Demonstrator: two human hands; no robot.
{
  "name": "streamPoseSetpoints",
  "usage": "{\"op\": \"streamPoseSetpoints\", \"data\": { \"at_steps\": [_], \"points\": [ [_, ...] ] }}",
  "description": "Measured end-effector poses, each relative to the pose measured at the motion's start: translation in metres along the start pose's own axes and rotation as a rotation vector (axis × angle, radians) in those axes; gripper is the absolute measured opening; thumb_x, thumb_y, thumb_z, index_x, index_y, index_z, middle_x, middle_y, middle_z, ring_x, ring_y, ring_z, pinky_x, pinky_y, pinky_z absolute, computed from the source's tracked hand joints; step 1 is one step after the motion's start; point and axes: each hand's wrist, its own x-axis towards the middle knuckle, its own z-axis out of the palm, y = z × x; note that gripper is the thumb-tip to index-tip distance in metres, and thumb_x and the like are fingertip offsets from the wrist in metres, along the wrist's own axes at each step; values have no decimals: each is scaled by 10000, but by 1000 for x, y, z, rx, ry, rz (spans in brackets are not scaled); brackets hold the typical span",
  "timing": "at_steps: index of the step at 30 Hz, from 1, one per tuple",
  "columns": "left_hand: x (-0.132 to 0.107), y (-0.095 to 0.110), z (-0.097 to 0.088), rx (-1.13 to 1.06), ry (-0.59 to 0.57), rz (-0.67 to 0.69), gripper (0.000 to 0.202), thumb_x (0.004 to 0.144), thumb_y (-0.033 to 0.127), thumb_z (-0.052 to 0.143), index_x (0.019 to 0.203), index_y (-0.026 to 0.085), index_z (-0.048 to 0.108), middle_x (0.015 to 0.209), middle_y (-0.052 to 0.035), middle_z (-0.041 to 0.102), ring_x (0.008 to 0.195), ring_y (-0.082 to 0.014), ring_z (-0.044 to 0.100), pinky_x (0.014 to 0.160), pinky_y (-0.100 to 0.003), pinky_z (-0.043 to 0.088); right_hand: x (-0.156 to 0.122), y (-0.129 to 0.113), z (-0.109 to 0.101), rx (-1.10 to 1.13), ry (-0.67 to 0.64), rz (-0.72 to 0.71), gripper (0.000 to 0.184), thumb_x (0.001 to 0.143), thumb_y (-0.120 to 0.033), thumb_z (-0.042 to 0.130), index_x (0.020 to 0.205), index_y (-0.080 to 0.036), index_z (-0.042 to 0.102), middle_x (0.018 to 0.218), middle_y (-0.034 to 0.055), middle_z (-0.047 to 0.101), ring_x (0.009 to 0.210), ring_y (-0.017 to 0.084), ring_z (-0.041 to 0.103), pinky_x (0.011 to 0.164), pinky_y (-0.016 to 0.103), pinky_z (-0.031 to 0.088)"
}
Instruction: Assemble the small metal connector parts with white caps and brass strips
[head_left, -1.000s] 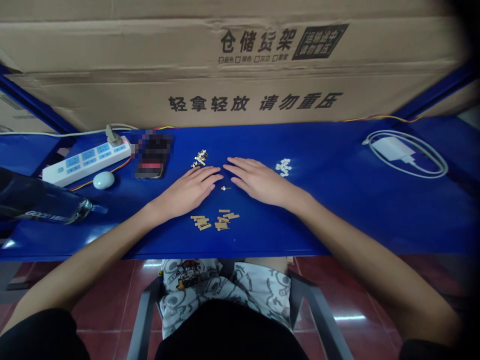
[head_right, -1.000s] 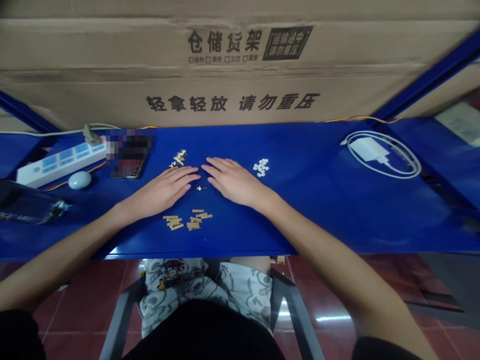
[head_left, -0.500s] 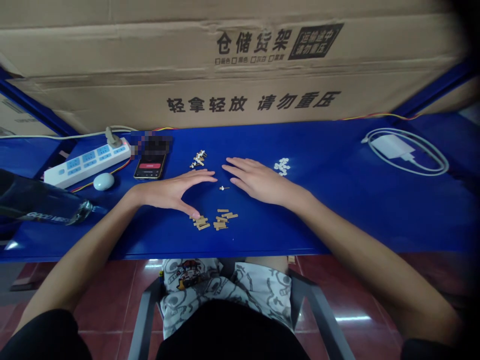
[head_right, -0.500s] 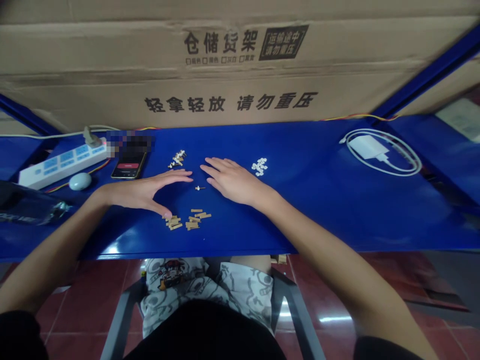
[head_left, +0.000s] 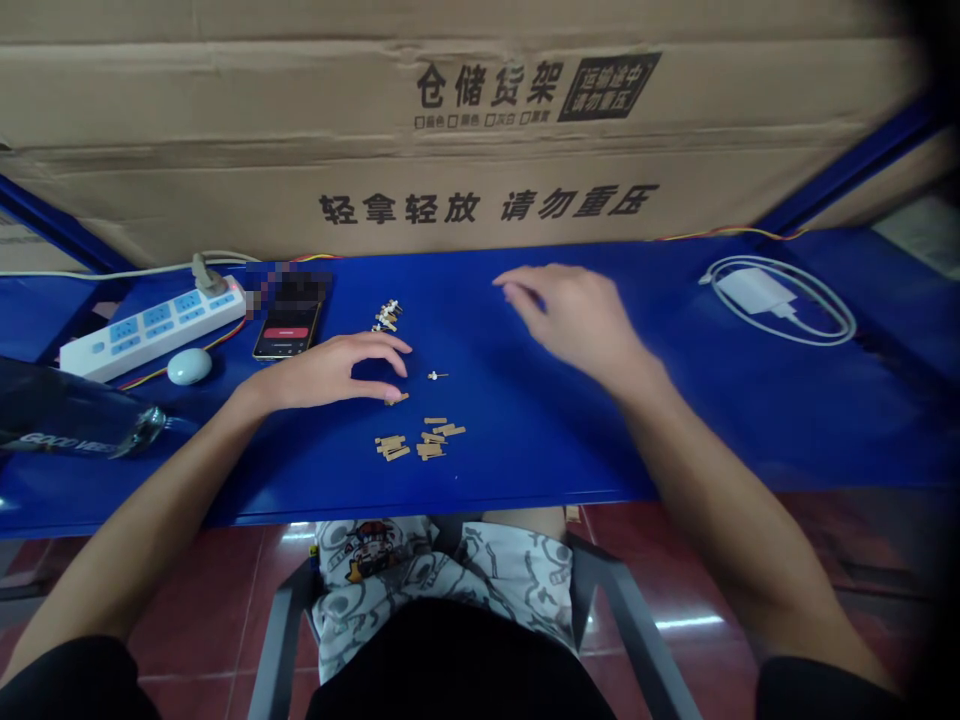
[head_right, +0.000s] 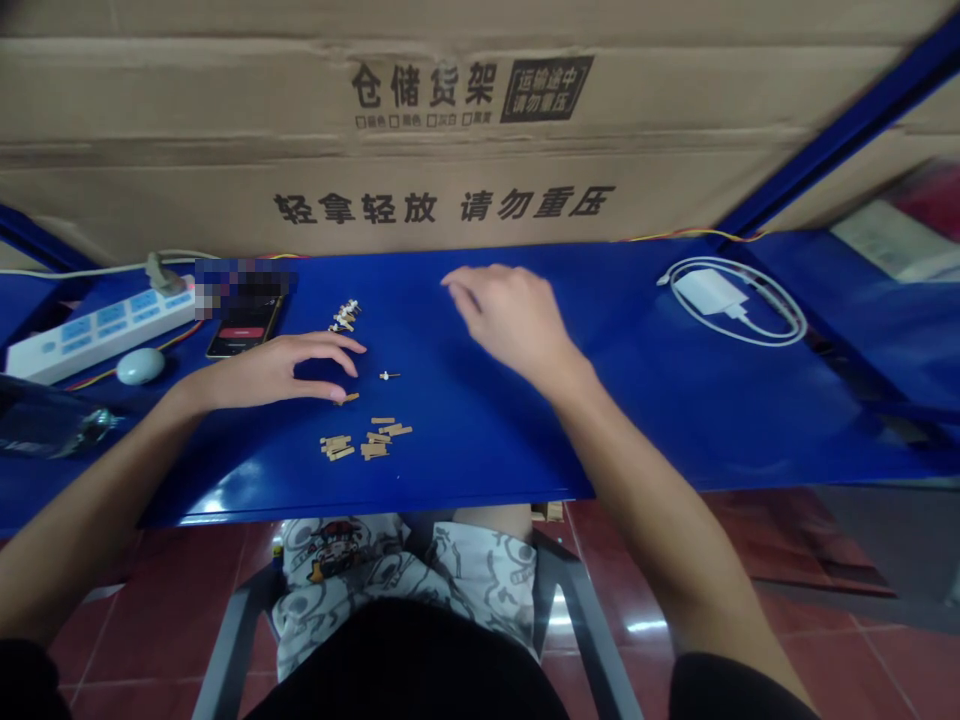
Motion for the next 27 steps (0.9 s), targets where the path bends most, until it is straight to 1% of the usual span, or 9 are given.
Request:
{"op": "streamPoseSetpoints", "data": {
  "at_steps": [1,3,5,7,10,12,15,22,27],
  "points": [
    [-1,1,-1,12,-15,-5,307,920,543,689,1054,267,712,1454,-33,570,1345,-236,552,1169,-431,405,0,8,-6,-15,27,67,356,1023,-362,457,1208,-260,743,1091,97,765,1046,344,698,943,525,510],
    [-3,1,-2,39,-41,-3,308,883,546,730,979,254,715,1421,-38,566,1332,-248,546,1155,-431,413,0,23,-14,-40,8,127,320,995,-393,503,1108,-266,774,979,104,762,1001,358,689,915,539,506],
    [-3,0,-2,54,-46,8,279,889,526,729,942,252,725,1377,-39,572,1305,-245,555,1148,-424,413,-2,35,-18,-63,-47,152,261,960,-386,562,1028,-272,786,872,93,746,935,346,684,877,533,510],
    [-2,-2,-1,57,-43,17,236,917,491,704,930,257,736,1341,-34,580,1277,-235,569,1140,-413,417,-3,40,-18,-105,-128,168,191,913,-365,630,976,-278,788,824,74,735,877,320,681,836,508,517],
    [0,-3,-1,44,-25,27,214,952,452,664,932,252,736,1310,-34,591,1249,-220,582,1122,-392,426,-3,37,-19,-212,-266,220,167,855,-358,705,980,-284,787,897,61,752,880,306,686,806,471,516],
    [1,-2,-1,32,-9,32,224,964,447,649,936,240,731,1294,-42,596,1230,-215,589,1116,-386,427,-2,31,-21,-274,-339,254,189,854,-367,707,1008,-291,786,974,61,761,923,309,691,800,445,511],
    [1,0,-1,23,-5,30,233,958,455,661,963,232,727,1280,-50,599,1221,-220,591,1119,-390,419,-1,23,-23,-322,-400,264,177,880,-363,675,1003,-301,786,1020,54,763,958,301,692,779,398,496],
    [1,-5,-2,25,-28,35,219,953,454,678,918,251,749,1287,-41,597,1224,-228,592,1115,-397,415,-1,24,-19,-361,-431,240,178,897,-312,634,972,-292,795,1003,53,765,893,256,692,688,326,449],
    [3,-2,0,8,60,79,220,986,425,639,954,230,734,1146,-42,678,1080,-192,653,1011,-348,481,0,23,-16,-353,-419,231,173,889,-286,638,959,-283,795,969,52,768,847,239,689,639,311,421]
  ]
}}
